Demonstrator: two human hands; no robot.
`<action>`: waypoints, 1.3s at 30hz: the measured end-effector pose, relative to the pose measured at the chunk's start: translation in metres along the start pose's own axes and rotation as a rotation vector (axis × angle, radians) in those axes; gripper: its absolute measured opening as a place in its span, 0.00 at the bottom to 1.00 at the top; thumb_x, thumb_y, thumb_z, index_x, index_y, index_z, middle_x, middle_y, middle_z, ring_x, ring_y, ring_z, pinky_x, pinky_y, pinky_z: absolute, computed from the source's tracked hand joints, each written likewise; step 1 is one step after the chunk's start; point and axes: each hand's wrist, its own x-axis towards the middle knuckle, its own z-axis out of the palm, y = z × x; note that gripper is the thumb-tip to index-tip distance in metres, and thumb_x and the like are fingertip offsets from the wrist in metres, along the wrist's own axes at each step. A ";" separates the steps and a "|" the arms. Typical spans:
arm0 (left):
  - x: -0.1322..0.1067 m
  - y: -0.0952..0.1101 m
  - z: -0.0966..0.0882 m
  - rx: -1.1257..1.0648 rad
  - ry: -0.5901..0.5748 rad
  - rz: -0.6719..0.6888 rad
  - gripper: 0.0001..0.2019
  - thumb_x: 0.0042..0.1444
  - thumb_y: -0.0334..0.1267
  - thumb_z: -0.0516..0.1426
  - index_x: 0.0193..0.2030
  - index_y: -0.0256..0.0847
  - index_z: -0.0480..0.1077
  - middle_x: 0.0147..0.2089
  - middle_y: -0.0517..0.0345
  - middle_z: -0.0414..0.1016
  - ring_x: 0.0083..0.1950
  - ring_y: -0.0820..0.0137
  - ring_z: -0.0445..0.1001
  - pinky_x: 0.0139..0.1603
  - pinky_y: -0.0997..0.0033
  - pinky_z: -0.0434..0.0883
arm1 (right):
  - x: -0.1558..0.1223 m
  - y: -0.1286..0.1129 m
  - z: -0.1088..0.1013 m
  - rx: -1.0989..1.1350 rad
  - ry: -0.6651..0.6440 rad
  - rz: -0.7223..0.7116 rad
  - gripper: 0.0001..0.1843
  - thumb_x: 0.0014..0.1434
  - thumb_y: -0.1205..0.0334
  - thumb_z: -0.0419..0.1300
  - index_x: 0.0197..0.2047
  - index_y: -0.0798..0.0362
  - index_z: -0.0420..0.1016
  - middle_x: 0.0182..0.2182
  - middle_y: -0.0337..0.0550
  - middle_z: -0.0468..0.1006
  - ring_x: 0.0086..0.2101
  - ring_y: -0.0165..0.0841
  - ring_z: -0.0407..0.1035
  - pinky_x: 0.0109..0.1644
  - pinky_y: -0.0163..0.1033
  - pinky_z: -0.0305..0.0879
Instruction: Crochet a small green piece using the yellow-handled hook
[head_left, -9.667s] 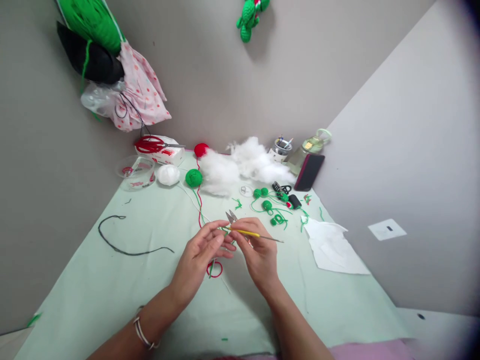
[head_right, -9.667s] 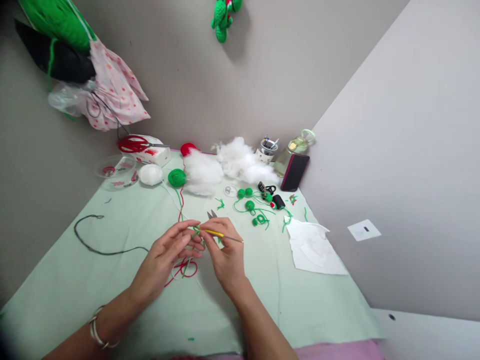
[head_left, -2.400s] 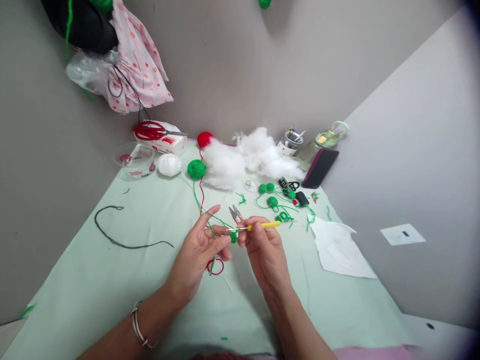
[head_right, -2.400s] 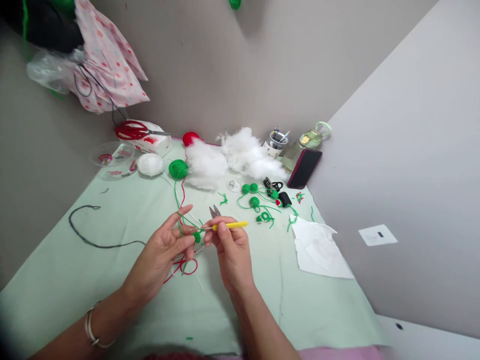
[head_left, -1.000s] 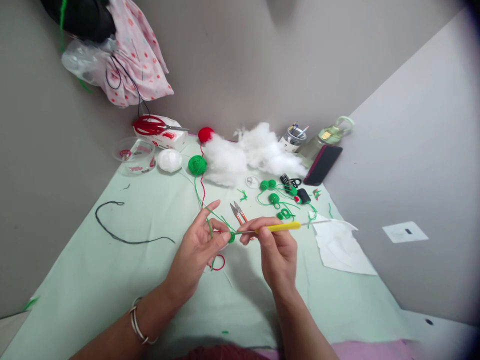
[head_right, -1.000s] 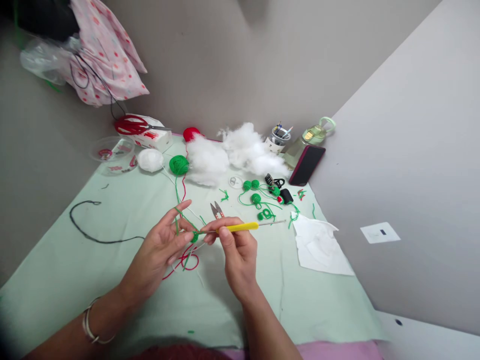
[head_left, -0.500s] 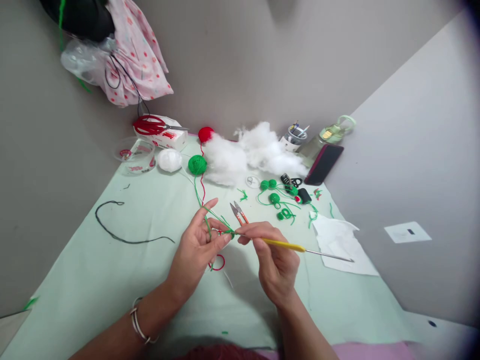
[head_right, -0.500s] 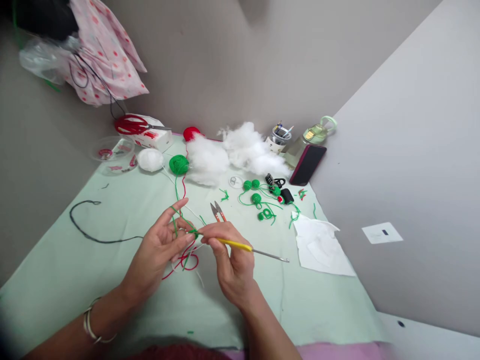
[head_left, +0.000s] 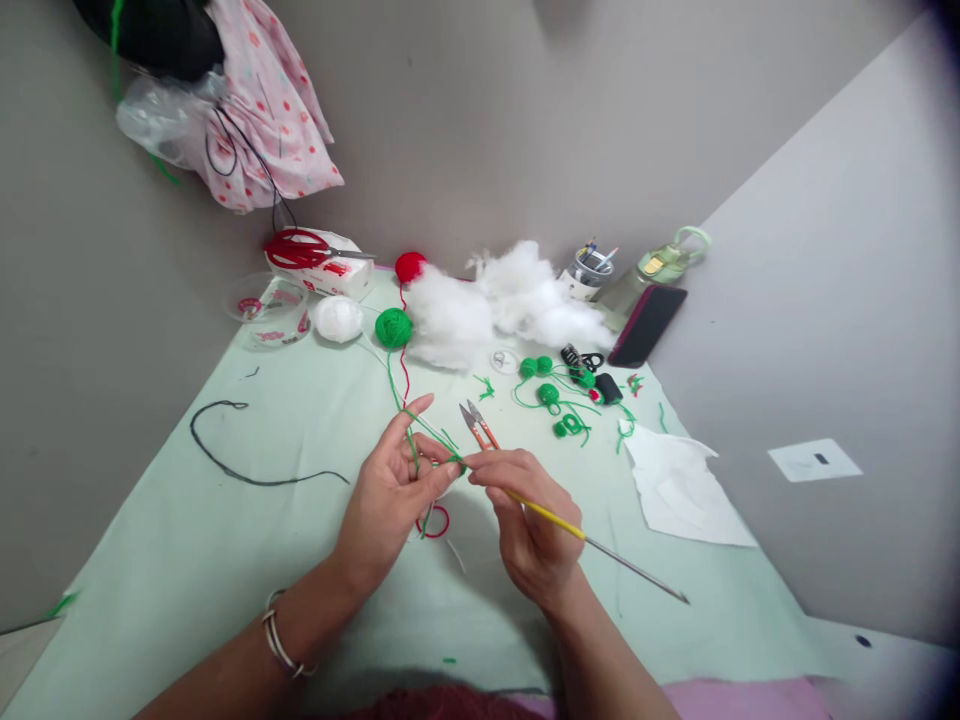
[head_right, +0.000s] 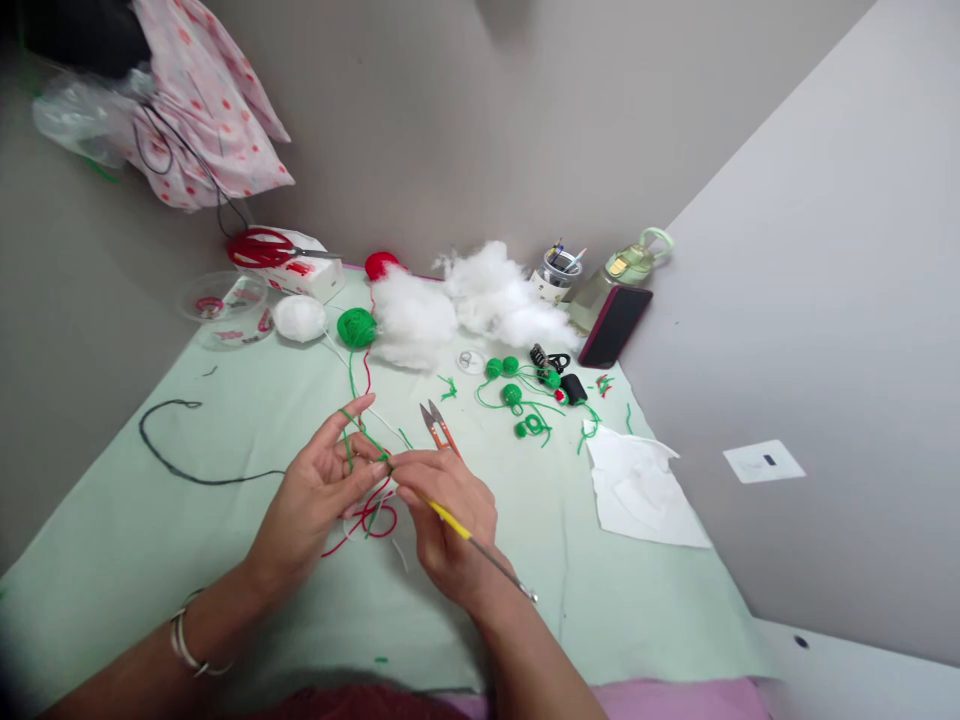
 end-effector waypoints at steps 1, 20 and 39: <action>0.000 0.000 0.000 -0.001 0.002 0.006 0.41 0.56 0.39 0.72 0.74 0.43 0.63 0.36 0.67 0.73 0.25 0.79 0.61 0.26 0.75 0.59 | 0.000 0.000 0.000 0.010 -0.007 0.015 0.15 0.70 0.75 0.57 0.50 0.48 0.79 0.39 0.47 0.87 0.40 0.38 0.83 0.44 0.43 0.81; -0.003 0.007 0.000 -0.254 -0.145 -0.207 0.38 0.56 0.41 0.72 0.71 0.40 0.66 0.28 0.71 0.66 0.22 0.82 0.47 0.23 0.77 0.48 | -0.013 -0.003 0.003 -0.229 -0.035 -0.083 0.25 0.69 0.73 0.62 0.62 0.38 0.81 0.46 0.47 0.86 0.43 0.39 0.82 0.45 0.43 0.81; -0.004 0.003 0.004 -0.247 -0.092 -0.140 0.35 0.58 0.41 0.72 0.71 0.43 0.68 0.33 0.66 0.72 0.26 0.79 0.59 0.29 0.76 0.58 | -0.006 -0.004 0.011 -0.015 0.054 0.059 0.22 0.68 0.74 0.63 0.59 0.42 0.84 0.47 0.49 0.86 0.46 0.39 0.82 0.48 0.45 0.80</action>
